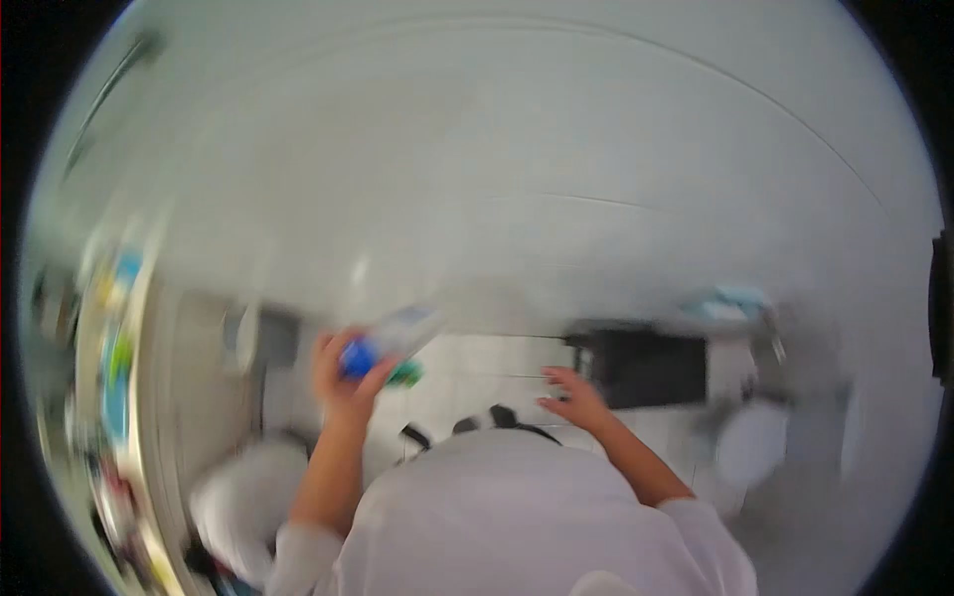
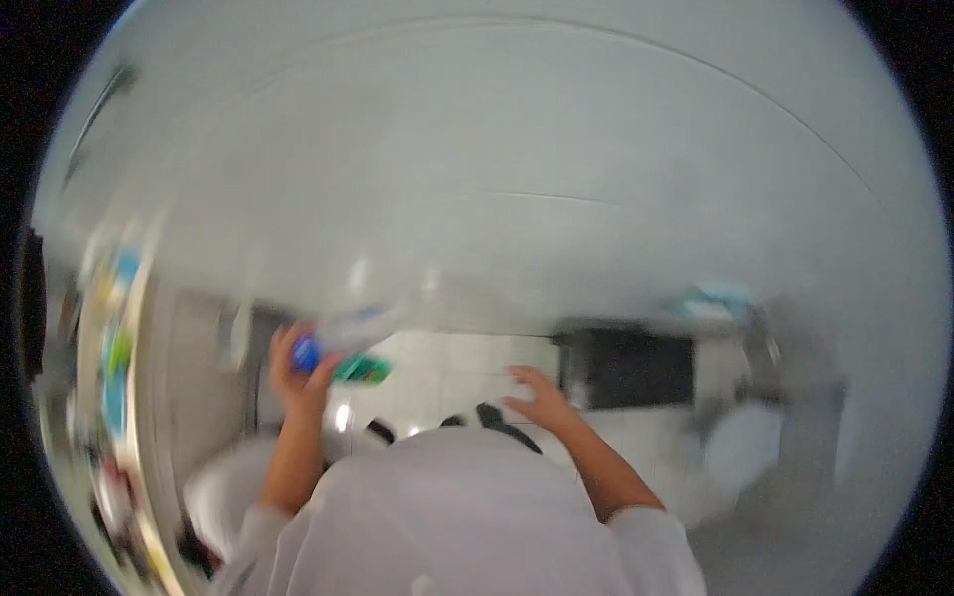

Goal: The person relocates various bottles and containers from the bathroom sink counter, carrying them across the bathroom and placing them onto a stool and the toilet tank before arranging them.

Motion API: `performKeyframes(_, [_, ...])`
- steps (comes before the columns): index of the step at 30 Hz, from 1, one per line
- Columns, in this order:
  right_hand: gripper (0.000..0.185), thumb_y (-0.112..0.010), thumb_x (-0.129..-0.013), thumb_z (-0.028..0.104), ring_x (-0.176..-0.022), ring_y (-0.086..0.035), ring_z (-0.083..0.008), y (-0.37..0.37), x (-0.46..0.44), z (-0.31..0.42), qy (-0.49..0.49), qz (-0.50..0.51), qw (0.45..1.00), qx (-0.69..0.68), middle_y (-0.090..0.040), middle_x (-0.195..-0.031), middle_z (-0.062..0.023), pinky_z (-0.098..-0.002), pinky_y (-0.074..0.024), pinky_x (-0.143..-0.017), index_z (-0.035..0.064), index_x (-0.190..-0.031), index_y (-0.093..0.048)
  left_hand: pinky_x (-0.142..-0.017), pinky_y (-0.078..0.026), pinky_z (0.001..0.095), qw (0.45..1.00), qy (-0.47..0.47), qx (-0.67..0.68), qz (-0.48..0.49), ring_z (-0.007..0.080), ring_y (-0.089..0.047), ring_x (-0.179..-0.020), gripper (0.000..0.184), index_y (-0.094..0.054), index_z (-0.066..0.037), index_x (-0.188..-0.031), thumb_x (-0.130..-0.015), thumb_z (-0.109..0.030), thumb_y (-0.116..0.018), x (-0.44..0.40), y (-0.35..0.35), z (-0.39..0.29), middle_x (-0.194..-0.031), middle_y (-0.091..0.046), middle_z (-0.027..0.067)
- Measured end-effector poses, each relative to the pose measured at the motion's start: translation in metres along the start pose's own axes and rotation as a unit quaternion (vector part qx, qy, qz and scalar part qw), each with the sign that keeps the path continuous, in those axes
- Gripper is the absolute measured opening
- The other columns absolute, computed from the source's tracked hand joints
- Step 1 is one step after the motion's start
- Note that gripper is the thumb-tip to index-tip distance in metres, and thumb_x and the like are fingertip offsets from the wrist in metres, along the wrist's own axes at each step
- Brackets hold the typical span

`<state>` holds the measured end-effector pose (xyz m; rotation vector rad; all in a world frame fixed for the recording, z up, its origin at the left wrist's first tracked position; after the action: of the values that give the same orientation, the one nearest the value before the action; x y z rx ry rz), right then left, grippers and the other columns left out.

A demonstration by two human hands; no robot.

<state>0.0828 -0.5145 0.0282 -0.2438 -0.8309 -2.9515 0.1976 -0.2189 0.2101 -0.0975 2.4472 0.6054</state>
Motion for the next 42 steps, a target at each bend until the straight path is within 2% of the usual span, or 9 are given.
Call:
performKeyframes(6, [0.055, -0.070, -0.069, 0.017, -0.101, -0.049, -0.0203, -0.039, -0.063, 0.009, 0.047, 0.144, 0.987, -0.052, -0.047, -0.116, -0.0093, -0.0341, -0.0409, -0.084, 0.0106, -0.118, -0.046, -0.063, -0.040, 0.0242, 0.980, 0.161, 0.033, -0.115, 0.0117, -0.047, -0.070, 0.036, -0.057, -0.004, -0.090, -0.062, -0.014, -0.077, -0.030, 0.020, 0.018, -0.075, -0.045, 0.0020])
performKeyframes(11, [0.062, -0.071, -0.068, 0.016, -0.110, -0.043, -0.0240, -0.093, -0.118, 0.140, 0.200, 0.201, 0.958, -0.048, -0.043, -0.121, -0.0130, -0.0335, -0.0353, -0.091, 0.0059, -0.121, -0.041, -0.069, -0.039, 0.0209, 0.946, 0.181, 0.196, -0.181, 0.0068, -0.047, -0.076, 0.034, -0.054, -0.005, -0.097, -0.068, -0.006, -0.071, -0.032, 0.068, 0.033, -0.084, -0.052, -0.0025])
performKeyframes(19, [0.066, -0.067, -0.072, 0.016, -0.117, -0.038, -0.0202, -0.244, -0.176, 0.274, 0.331, 0.313, 0.883, -0.117, -0.041, -0.124, -0.0120, -0.0342, -0.0316, -0.095, 0.0067, -0.127, -0.032, -0.065, -0.039, 0.0253, 0.989, 0.089, 0.033, -0.110, 0.0126, -0.047, -0.073, 0.038, -0.059, -0.009, -0.091, -0.059, -0.013, -0.078, -0.038, 0.162, 0.053, -0.076, -0.047, 0.0006])
performKeyframes(22, [0.054, -0.065, -0.075, 0.010, -0.114, -0.040, -0.0192, -0.296, -0.179, 0.320, 0.276, 0.431, 0.827, -0.235, -0.045, -0.117, -0.0092, -0.0328, -0.0341, -0.093, 0.0051, -0.122, -0.038, -0.065, -0.039, 0.0260, 0.989, 0.096, 0.041, -0.105, 0.0152, -0.047, -0.073, 0.036, -0.060, -0.011, -0.089, -0.058, -0.017, -0.079, -0.039, 0.207, 0.074, -0.078, -0.046, 0.0024])
performKeyframes(27, [0.051, -0.068, -0.073, 0.017, -0.093, -0.051, -0.0160, -0.366, -0.205, 0.345, 0.242, 0.499, 0.822, -0.128, -0.053, -0.101, -0.0083, -0.0292, -0.0428, -0.079, 0.0039, -0.116, -0.044, -0.070, -0.040, 0.0248, 0.958, 0.043, -0.156, -0.236, 0.0156, -0.048, -0.076, 0.035, -0.060, -0.012, -0.089, -0.060, -0.019, -0.078, -0.043, 0.293, 0.122, -0.083, -0.047, 0.0035])
performKeyframes(29, [0.054, -0.070, -0.071, 0.019, -0.091, -0.052, -0.0149, -0.382, -0.221, 0.351, 0.191, 0.505, 0.838, -0.079, -0.055, -0.100, -0.0095, -0.0282, -0.0427, -0.079, 0.0039, -0.116, -0.045, -0.074, -0.040, 0.0248, 0.929, 0.102, 0.002, -0.356, 0.0134, -0.049, -0.083, 0.035, -0.060, -0.010, -0.090, -0.062, -0.020, -0.077, -0.041, 0.334, 0.159, -0.088, -0.049, 0.0023])
performKeyframes(33, [0.055, -0.071, -0.070, 0.019, -0.089, -0.052, -0.0145, -0.422, -0.269, 0.357, 0.163, 0.531, 0.828, -0.071, -0.057, -0.095, -0.0071, -0.0274, -0.0428, -0.078, 0.0030, -0.116, -0.044, -0.079, -0.039, 0.0247, 0.878, 0.241, 0.086, -0.405, 0.0102, -0.051, -0.084, 0.027, -0.058, -0.007, -0.095, -0.073, -0.017, -0.069, -0.038, 0.406, 0.209, -0.087, -0.055, -0.0003])
performKeyframes(35, [0.053, -0.071, -0.070, 0.019, -0.089, -0.052, -0.0139, -0.439, -0.293, 0.374, 0.188, 0.544, 0.818, -0.010, -0.056, -0.097, -0.0060, -0.0271, -0.0430, -0.077, 0.0031, -0.114, -0.046, -0.075, -0.041, 0.0238, 0.845, 0.205, 0.201, -0.452, 0.0095, -0.053, -0.081, 0.026, -0.059, -0.004, -0.092, -0.073, -0.018, -0.070, -0.038, 0.432, 0.223, -0.088, -0.057, 0.0023])
performKeyframes(42, [0.054, -0.072, -0.068, 0.017, -0.091, -0.052, -0.0139, -0.542, -0.369, 0.438, 0.136, 0.617, 0.774, -0.045, -0.055, -0.098, -0.0058, -0.0288, -0.0435, -0.079, 0.0046, -0.113, -0.044, -0.073, -0.042, 0.0225, 0.767, 0.116, 0.095, -0.624, 0.0087, -0.053, -0.078, 0.026, -0.056, -0.003, -0.098, -0.076, -0.013, -0.067, -0.013, 0.511, 0.256, -0.085, -0.058, 0.0024])
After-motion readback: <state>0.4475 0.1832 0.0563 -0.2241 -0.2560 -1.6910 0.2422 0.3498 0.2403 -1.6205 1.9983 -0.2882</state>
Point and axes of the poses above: each hand's wrist, its own x-axis away from the middle knuckle, its own y-axis out of the back of the hand, z = x × y, the point moved 5 cm from there along -x, towards the middle knuckle
